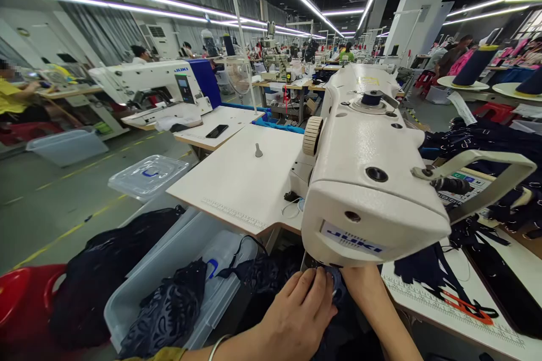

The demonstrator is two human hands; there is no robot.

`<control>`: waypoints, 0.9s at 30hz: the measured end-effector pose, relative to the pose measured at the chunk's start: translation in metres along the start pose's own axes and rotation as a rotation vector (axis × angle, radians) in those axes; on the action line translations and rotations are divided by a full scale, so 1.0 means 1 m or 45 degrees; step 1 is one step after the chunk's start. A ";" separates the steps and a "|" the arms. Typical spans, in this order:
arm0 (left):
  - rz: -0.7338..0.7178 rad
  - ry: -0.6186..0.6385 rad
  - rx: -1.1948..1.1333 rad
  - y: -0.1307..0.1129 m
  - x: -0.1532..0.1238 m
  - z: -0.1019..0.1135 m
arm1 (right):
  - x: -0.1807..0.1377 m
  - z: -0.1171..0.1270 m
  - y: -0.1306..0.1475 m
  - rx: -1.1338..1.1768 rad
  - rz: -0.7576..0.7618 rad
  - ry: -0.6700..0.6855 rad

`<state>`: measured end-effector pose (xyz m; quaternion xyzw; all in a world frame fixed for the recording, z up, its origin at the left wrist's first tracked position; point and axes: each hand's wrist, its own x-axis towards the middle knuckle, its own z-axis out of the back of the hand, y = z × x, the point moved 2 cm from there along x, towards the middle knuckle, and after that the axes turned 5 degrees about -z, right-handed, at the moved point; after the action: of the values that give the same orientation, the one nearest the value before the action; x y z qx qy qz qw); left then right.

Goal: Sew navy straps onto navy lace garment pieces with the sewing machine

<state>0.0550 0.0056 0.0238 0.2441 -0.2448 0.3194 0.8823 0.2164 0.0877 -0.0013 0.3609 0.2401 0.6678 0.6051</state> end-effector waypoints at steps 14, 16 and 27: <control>0.044 0.070 -0.084 -0.002 0.000 -0.002 | -0.002 0.003 0.010 0.055 0.037 -0.103; 0.059 0.075 -0.107 -0.001 0.002 -0.003 | -0.001 0.004 0.012 0.019 0.044 -0.112; 0.098 0.073 -0.141 -0.001 0.005 -0.005 | 0.001 0.001 0.013 -0.001 0.035 -0.124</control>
<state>0.0601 0.0098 0.0225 0.1762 -0.2459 0.3459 0.8882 0.2092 0.0866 0.0095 0.3958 0.2051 0.6580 0.6069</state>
